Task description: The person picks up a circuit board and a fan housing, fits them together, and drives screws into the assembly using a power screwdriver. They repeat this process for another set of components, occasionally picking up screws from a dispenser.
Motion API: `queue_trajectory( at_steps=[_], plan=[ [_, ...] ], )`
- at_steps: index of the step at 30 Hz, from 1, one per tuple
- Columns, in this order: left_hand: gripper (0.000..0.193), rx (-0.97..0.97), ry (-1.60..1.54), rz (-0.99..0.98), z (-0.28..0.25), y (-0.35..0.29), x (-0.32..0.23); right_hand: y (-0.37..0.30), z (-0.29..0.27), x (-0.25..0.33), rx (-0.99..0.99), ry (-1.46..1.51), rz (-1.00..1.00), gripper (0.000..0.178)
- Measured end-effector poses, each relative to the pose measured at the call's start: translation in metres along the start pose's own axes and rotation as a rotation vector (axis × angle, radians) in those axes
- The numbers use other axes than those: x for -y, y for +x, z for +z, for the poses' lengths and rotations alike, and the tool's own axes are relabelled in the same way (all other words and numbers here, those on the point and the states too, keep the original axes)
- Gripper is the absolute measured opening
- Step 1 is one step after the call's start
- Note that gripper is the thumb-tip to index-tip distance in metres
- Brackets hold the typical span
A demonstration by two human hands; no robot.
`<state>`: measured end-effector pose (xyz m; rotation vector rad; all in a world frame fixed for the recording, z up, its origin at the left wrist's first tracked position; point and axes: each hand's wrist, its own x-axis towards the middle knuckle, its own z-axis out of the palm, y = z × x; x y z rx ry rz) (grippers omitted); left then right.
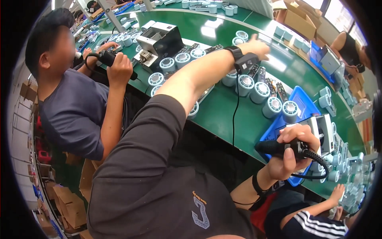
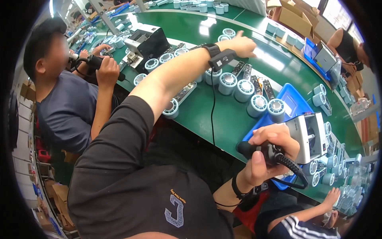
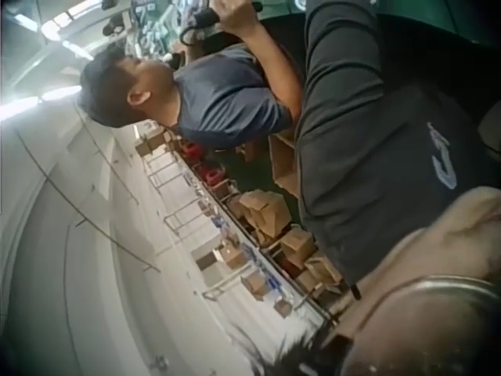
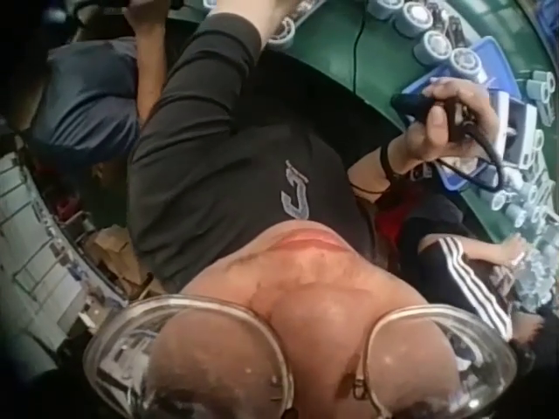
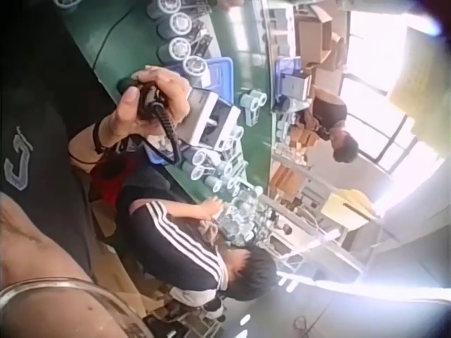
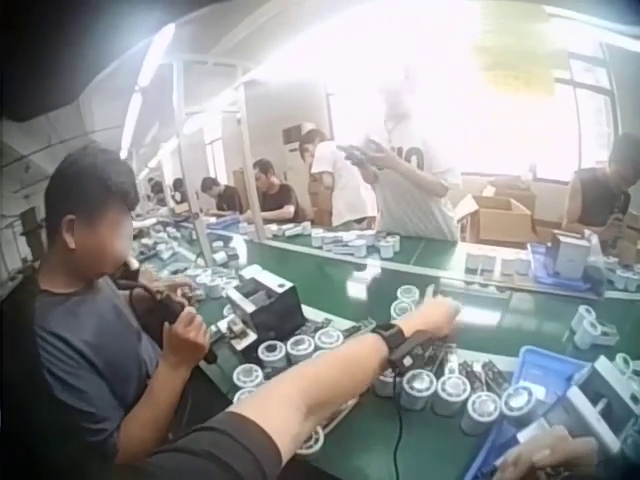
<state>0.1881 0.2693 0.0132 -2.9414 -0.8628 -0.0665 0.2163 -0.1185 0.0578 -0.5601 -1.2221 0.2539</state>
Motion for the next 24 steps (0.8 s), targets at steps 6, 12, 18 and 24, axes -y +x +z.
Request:
queue_trajectory(
  at_steps=[6,12,18,24],
  plan=[
    [0.033,-0.121,-0.117,0.402,-0.069,-0.050,-0.134,-0.012,-0.001,-0.013,-0.142,-0.023,0.083,0.051],
    [0.025,-0.289,-0.248,0.516,-0.034,-0.099,-0.194,-0.023,-0.016,-0.030,0.210,0.235,0.259,0.052],
    [0.049,-0.183,-0.306,0.468,-0.011,-0.104,-0.169,-0.034,-0.004,-0.034,0.101,0.080,0.427,0.067],
    [0.050,-0.324,-0.441,0.501,-0.005,-0.110,-0.180,-0.039,-0.010,-0.026,-0.072,0.061,0.411,0.069]
  ],
)
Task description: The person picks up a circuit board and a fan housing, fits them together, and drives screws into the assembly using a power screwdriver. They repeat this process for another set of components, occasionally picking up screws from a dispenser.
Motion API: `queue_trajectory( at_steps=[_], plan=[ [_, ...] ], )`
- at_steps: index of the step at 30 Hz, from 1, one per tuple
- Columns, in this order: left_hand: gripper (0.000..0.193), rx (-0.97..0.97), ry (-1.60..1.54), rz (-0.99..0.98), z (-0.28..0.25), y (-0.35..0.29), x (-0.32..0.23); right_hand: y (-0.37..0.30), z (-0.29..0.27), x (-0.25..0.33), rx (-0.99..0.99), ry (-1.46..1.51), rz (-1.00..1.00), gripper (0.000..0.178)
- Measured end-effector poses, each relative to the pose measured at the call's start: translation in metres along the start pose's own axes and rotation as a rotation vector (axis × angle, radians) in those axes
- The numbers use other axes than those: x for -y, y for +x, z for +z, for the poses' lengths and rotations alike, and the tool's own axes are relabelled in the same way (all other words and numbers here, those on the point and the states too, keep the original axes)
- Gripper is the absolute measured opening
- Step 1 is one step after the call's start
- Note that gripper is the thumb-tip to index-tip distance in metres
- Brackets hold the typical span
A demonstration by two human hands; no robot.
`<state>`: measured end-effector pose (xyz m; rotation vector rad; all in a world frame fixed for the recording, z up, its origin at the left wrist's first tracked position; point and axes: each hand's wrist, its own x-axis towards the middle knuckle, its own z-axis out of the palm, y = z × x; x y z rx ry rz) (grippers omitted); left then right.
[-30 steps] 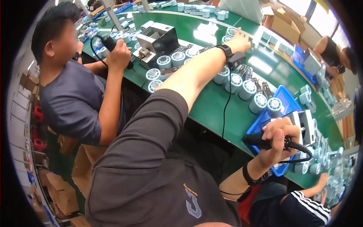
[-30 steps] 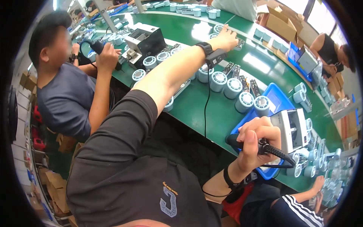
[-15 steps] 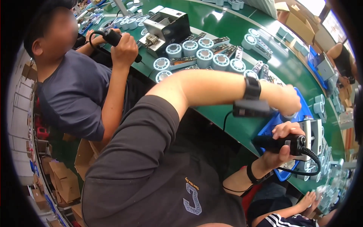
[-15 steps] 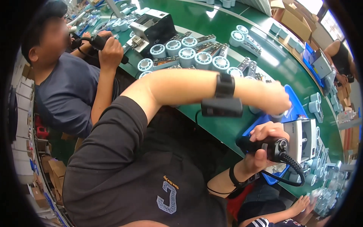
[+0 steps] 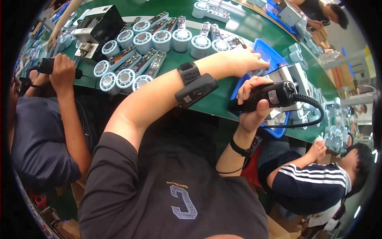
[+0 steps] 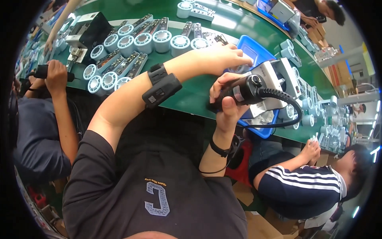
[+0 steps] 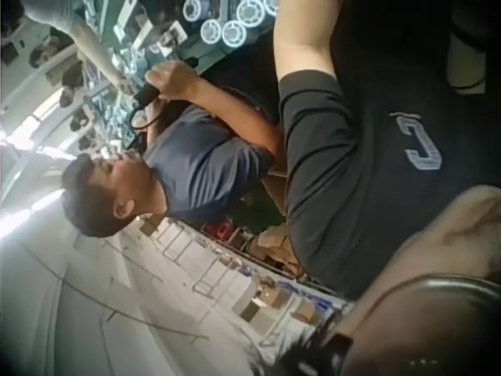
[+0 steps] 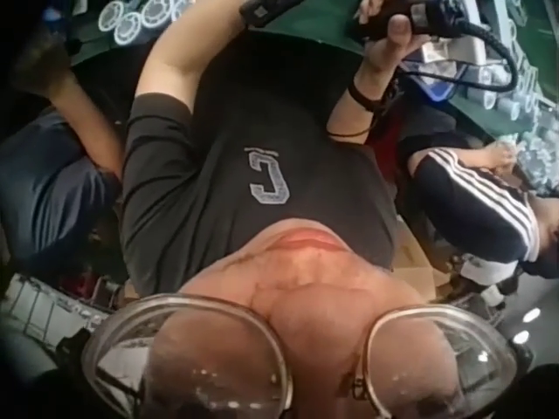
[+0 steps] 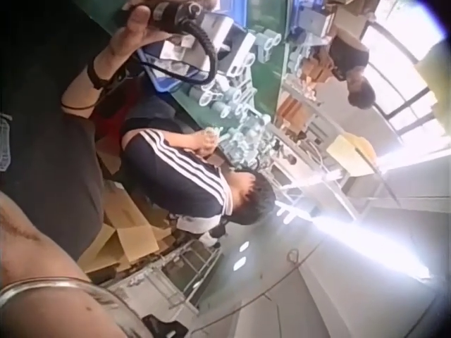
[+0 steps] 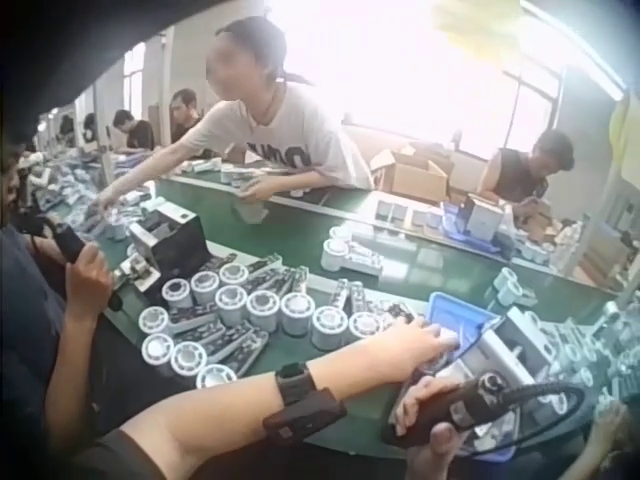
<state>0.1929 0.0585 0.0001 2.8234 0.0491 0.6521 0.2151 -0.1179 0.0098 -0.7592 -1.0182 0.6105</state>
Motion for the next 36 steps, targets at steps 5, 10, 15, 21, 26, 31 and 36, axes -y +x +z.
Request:
queue_trajectory(
  at_steps=[5,10,15,21,26,31,36],
  plan=[
    [0.057,0.082,-0.056,0.009,-0.015,0.013,0.006,-0.002,0.003,0.001,-0.004,-0.042,0.009,0.070],
    [0.059,0.175,0.103,0.090,-0.031,0.019,0.015,-0.002,0.007,-0.003,0.020,-0.055,0.053,0.069],
    [0.060,-0.060,-0.177,0.048,-0.058,0.022,0.035,-0.006,0.000,-0.010,0.019,-0.055,0.008,0.070],
    [0.053,-0.737,-0.419,-0.024,-0.098,-0.044,-0.017,-0.003,-0.024,-0.023,-0.005,0.051,0.081,0.068],
    [0.029,-0.598,0.211,0.073,-0.074,-0.136,-0.081,-0.013,-0.020,-0.019,-0.167,0.037,-0.069,0.071],
    [0.027,-0.351,0.150,0.081,-0.043,-0.187,-0.072,-0.017,-0.014,-0.015,-0.130,-0.032,-0.098,0.072],
    [0.022,-0.173,-0.093,0.029,-0.065,-0.195,-0.082,-0.020,-0.020,-0.021,-0.119,-0.041,-0.116,0.074]
  ],
)
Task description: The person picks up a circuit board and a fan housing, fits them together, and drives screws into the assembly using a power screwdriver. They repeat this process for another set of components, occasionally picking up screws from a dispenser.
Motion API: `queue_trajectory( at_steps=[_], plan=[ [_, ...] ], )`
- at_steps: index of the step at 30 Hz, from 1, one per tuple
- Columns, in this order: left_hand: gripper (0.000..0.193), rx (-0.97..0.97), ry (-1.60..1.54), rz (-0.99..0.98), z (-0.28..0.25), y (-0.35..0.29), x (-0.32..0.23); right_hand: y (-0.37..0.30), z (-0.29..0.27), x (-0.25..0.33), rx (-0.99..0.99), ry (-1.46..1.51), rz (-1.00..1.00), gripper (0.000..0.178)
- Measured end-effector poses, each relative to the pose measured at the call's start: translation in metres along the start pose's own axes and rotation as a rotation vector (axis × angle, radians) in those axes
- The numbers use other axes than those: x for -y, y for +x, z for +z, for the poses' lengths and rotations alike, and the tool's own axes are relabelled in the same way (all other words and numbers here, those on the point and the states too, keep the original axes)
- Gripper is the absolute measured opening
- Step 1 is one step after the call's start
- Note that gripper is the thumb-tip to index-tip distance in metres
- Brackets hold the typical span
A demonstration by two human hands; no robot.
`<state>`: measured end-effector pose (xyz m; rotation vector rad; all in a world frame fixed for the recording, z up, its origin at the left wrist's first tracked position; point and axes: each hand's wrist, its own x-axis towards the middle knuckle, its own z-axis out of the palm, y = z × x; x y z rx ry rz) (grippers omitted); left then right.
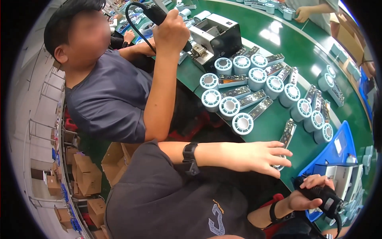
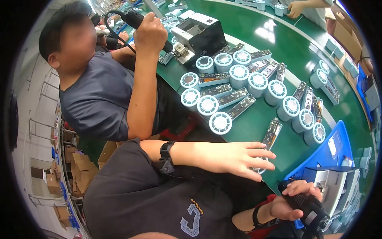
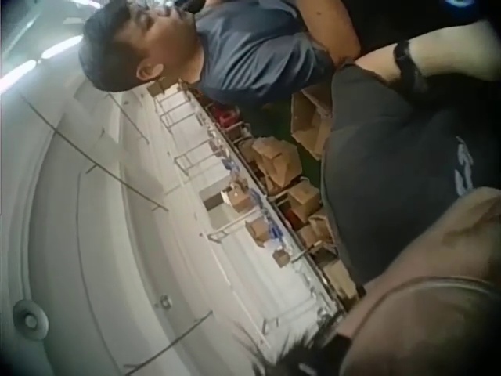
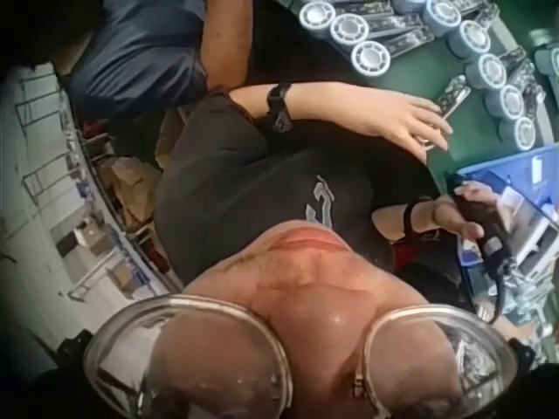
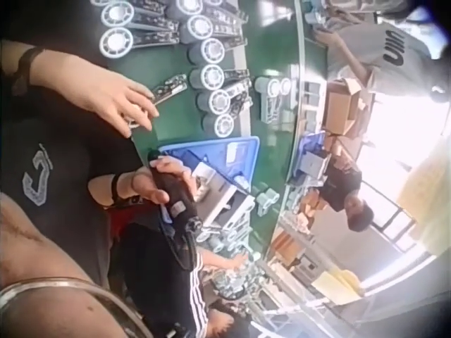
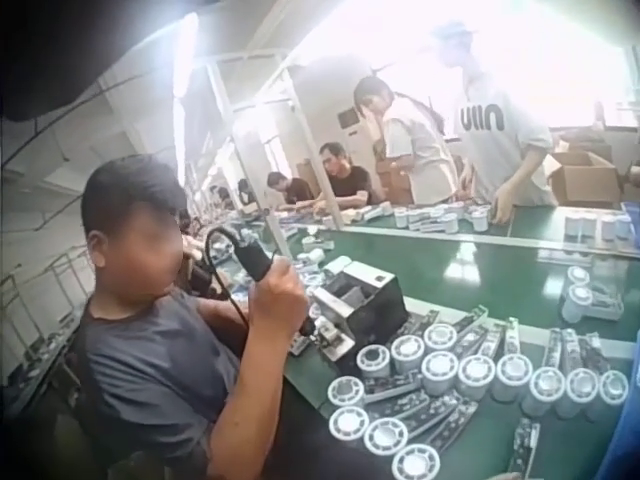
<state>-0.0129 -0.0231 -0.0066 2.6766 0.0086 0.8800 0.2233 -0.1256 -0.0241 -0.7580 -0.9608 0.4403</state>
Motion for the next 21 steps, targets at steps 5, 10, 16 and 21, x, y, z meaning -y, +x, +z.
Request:
queue_trajectory(
  at_steps=[5,10,16,21],
  plan=[
    [0.028,-0.048,-0.340,-0.271,0.021,0.002,-0.012,0.000,-0.008,-0.002,-0.027,-0.010,-0.011,0.078],
    [0.032,-0.133,-0.232,-0.176,0.044,0.000,0.001,-0.005,0.001,0.007,0.017,-0.117,-0.113,0.066],
    [0.038,-0.087,0.081,-0.328,0.012,0.010,0.001,0.021,0.042,0.002,0.028,-0.317,-0.551,0.035],
    [0.039,-0.090,0.034,-0.437,0.016,0.019,-0.001,0.025,0.038,-0.003,-0.099,-0.447,-0.516,0.049]
  ],
)
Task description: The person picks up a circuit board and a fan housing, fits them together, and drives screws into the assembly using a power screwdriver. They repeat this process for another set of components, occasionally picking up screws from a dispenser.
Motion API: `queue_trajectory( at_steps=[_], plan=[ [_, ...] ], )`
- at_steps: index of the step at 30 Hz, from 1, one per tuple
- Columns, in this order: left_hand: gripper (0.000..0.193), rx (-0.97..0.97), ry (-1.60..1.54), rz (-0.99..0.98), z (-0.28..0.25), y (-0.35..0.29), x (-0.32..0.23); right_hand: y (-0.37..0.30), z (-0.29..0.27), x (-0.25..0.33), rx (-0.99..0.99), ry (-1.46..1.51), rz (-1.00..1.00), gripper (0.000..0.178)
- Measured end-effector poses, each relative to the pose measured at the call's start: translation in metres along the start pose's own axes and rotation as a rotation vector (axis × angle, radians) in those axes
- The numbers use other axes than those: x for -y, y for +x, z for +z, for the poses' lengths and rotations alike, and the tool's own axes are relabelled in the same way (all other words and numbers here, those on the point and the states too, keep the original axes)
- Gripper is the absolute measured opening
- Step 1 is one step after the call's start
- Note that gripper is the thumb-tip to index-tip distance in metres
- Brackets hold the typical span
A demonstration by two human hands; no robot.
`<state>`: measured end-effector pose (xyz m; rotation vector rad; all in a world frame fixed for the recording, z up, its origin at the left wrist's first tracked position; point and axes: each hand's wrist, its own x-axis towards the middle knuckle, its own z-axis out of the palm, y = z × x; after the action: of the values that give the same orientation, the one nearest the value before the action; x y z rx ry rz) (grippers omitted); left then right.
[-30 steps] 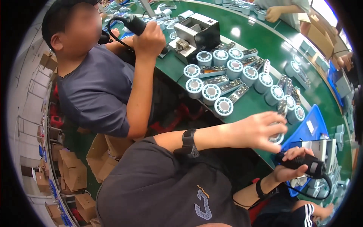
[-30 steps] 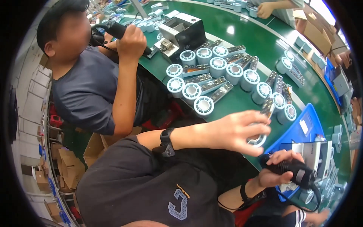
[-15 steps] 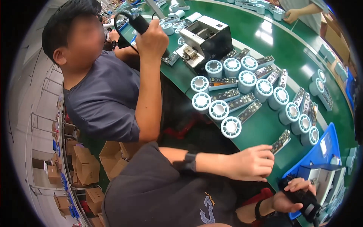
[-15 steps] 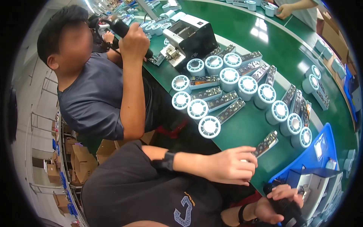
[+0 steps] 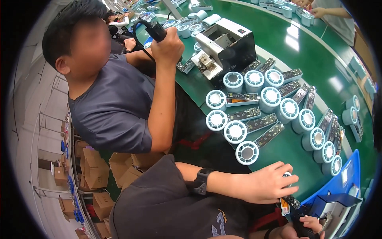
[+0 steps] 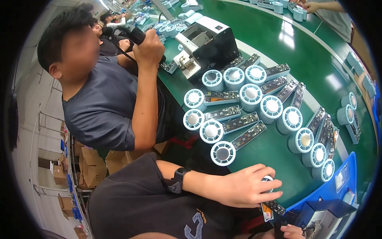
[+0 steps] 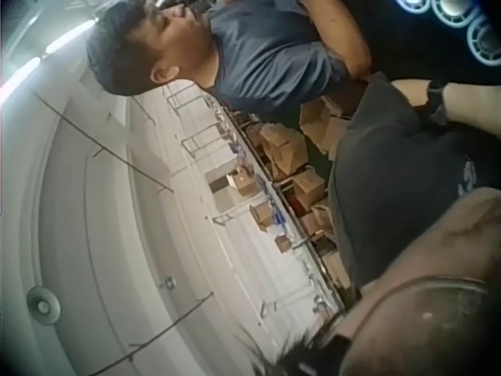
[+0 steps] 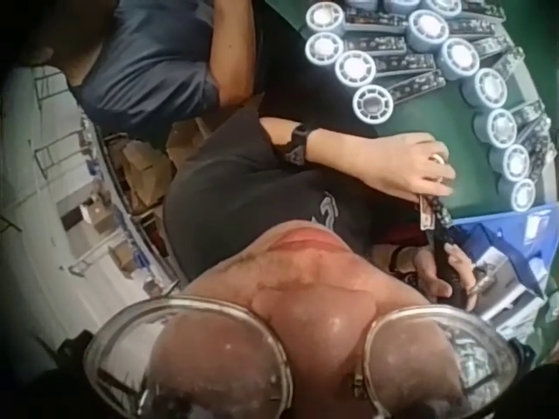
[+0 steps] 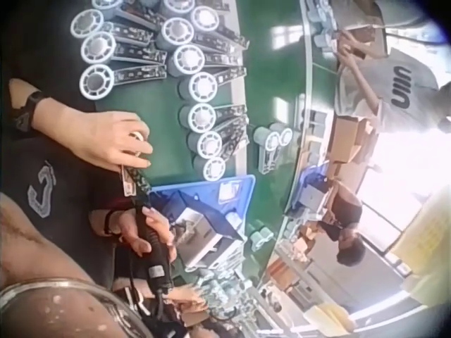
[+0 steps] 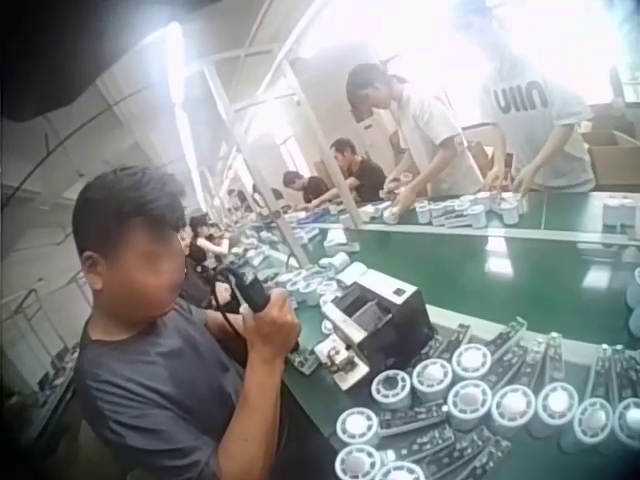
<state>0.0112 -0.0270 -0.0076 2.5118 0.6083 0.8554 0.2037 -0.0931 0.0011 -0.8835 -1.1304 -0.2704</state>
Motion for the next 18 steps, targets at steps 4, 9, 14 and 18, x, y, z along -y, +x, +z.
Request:
queue_trajectory(
  at_steps=[4,9,14,18],
  plan=[
    [0.040,-0.056,0.011,0.076,0.008,-0.002,0.012,-0.001,0.005,-0.006,0.033,-0.031,0.076,0.053],
    [0.039,-0.047,0.074,0.006,0.008,-0.007,0.012,0.000,0.003,-0.009,0.095,-0.011,0.087,0.056],
    [0.036,-0.055,0.111,-0.028,0.014,-0.006,0.007,-0.003,-0.011,-0.011,0.046,-0.108,0.136,0.064],
    [0.031,-0.025,0.034,0.022,0.005,-0.004,0.009,-0.019,-0.053,-0.008,-0.054,0.094,0.334,0.070]
  ],
)
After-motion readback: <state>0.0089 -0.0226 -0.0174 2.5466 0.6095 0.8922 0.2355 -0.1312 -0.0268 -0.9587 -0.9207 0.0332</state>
